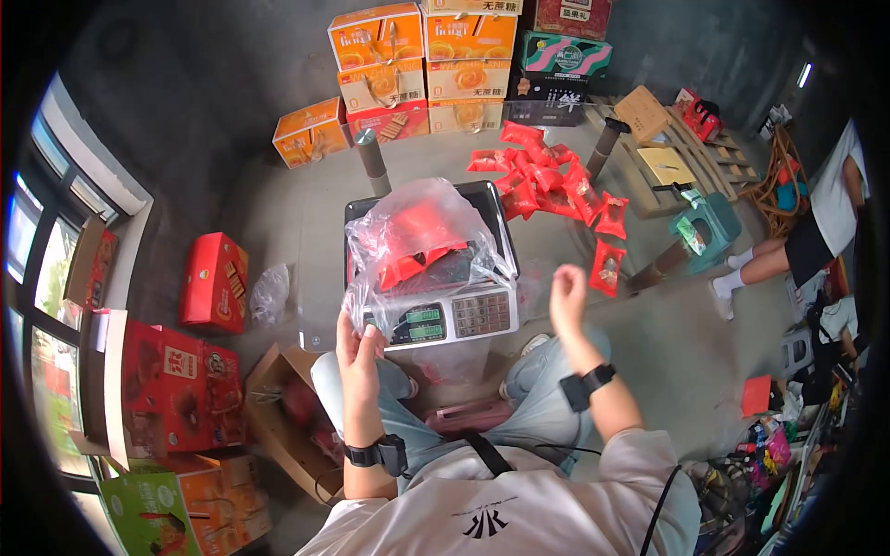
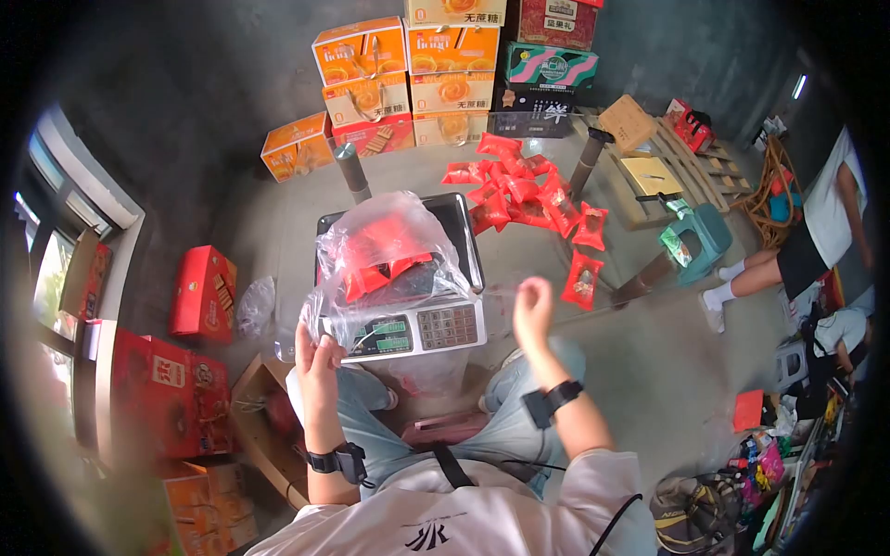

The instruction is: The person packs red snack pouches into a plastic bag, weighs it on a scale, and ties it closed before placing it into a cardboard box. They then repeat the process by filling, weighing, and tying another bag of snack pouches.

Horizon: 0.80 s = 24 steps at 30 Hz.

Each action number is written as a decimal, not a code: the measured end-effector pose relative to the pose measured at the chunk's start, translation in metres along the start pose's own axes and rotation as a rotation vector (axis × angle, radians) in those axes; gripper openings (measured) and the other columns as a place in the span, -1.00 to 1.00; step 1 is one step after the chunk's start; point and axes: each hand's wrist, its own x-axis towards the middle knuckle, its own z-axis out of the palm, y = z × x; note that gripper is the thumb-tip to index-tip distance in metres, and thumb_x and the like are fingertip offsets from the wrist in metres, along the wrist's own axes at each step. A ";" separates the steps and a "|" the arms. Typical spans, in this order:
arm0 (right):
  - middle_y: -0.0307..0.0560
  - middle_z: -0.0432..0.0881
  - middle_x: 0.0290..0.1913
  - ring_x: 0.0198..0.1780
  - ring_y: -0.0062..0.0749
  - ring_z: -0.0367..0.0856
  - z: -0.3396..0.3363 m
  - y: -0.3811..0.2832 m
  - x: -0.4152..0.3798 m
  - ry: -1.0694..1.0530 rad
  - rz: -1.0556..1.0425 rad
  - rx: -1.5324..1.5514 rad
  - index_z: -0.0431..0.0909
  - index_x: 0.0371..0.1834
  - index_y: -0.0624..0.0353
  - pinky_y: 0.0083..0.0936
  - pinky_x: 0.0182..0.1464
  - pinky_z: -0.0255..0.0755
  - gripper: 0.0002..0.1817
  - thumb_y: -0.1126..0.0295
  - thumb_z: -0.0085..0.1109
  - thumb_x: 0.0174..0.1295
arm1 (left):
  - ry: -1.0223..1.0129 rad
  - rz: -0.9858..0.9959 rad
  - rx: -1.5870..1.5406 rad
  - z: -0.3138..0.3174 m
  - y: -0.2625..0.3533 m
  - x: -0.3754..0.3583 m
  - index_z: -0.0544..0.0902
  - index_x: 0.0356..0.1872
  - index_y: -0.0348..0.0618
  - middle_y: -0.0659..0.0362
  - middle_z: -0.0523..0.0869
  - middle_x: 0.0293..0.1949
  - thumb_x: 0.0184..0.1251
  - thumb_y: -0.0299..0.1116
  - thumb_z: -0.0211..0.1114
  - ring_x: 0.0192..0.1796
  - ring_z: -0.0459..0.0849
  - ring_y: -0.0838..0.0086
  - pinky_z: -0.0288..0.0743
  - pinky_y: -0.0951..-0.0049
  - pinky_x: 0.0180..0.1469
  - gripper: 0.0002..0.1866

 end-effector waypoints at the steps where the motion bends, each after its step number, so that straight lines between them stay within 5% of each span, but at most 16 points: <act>1: 0.01 0.53 -0.08 -0.05 -0.28 0.51 -0.011 0.010 0.019 0.011 0.108 -0.111 0.44 -0.01 0.24 -0.38 0.06 0.38 -0.71 0.41 0.15 0.23 | -0.028 0.019 0.008 -0.002 -0.001 0.001 0.24 0.36 -0.21 0.31 0.49 -0.51 0.37 -0.45 0.10 -0.48 0.38 0.71 0.24 0.70 -0.42 -0.47; 3: 0.18 0.31 0.25 0.31 0.11 0.22 -0.036 0.053 0.055 0.000 0.023 -0.679 0.27 0.28 0.14 -0.05 0.29 0.16 -0.31 0.15 0.29 0.11 | -0.042 -0.002 0.030 -0.003 -0.001 -0.004 0.26 0.33 -0.23 0.31 0.50 -0.48 0.36 -0.45 0.11 -0.45 0.40 0.71 0.25 0.69 -0.42 -0.49; 4: 0.17 0.16 0.37 0.35 0.14 0.16 -0.042 0.067 0.066 0.014 0.184 -0.805 0.18 0.38 -0.02 0.00 0.32 0.11 -0.18 0.00 0.30 0.05 | -0.058 -0.021 0.068 -0.002 -0.002 -0.006 0.28 0.31 -0.24 0.30 0.51 -0.46 0.36 -0.45 0.13 -0.44 0.41 0.71 0.27 0.68 -0.41 -0.50; 5: 0.12 0.00 0.45 0.38 0.14 0.12 -0.049 0.067 0.078 -0.073 0.321 -0.934 0.11 0.43 -0.15 -0.01 0.34 0.08 -0.13 -0.10 0.25 0.05 | -0.073 -0.038 0.104 -0.001 -0.002 -0.007 0.29 0.29 -0.25 0.30 0.51 -0.44 0.35 -0.45 0.14 -0.43 0.41 0.71 0.28 0.68 -0.40 -0.51; 8: 0.09 -0.07 0.49 0.42 0.14 0.06 -0.056 0.088 0.091 -0.171 0.435 -0.966 0.08 0.45 -0.21 0.01 0.35 0.07 -0.13 -0.14 0.22 0.07 | -0.114 -0.045 0.113 0.004 0.000 -0.009 0.35 0.24 -0.26 0.31 0.51 -0.39 0.35 -0.46 0.14 -0.41 0.42 0.70 0.29 0.69 -0.38 -0.56; 14: -0.01 0.03 0.43 0.36 0.12 0.11 -0.044 0.096 0.076 -0.080 0.495 -0.936 0.17 0.36 -0.23 0.07 0.33 0.06 -0.25 -0.05 0.25 0.10 | -0.177 -0.051 0.146 0.013 -0.004 -0.007 0.39 0.20 -0.25 0.33 0.51 -0.38 0.36 -0.46 0.13 -0.40 0.43 0.71 0.30 0.69 -0.37 -0.60; 19: 0.11 0.17 0.27 0.25 0.11 0.24 -0.049 0.095 0.041 -0.064 0.254 -0.757 0.22 0.29 -0.14 -0.10 0.25 0.20 -0.25 0.34 0.38 -0.01 | -0.101 -0.028 0.112 0.025 0.001 -0.009 0.38 0.19 -0.24 0.32 0.51 -0.40 0.37 -0.44 0.11 -0.42 0.42 0.71 0.30 0.68 -0.39 -0.61; 24: 0.18 0.21 0.22 0.24 0.11 0.26 -0.047 0.095 0.011 0.010 0.187 -0.576 0.18 0.29 0.07 -0.11 0.26 0.22 -0.22 0.43 0.38 -0.04 | -0.084 -0.021 0.179 0.025 0.001 -0.008 0.33 0.25 -0.26 0.28 0.51 -0.48 0.37 -0.42 0.05 -0.48 0.38 0.70 0.25 0.70 -0.39 -0.57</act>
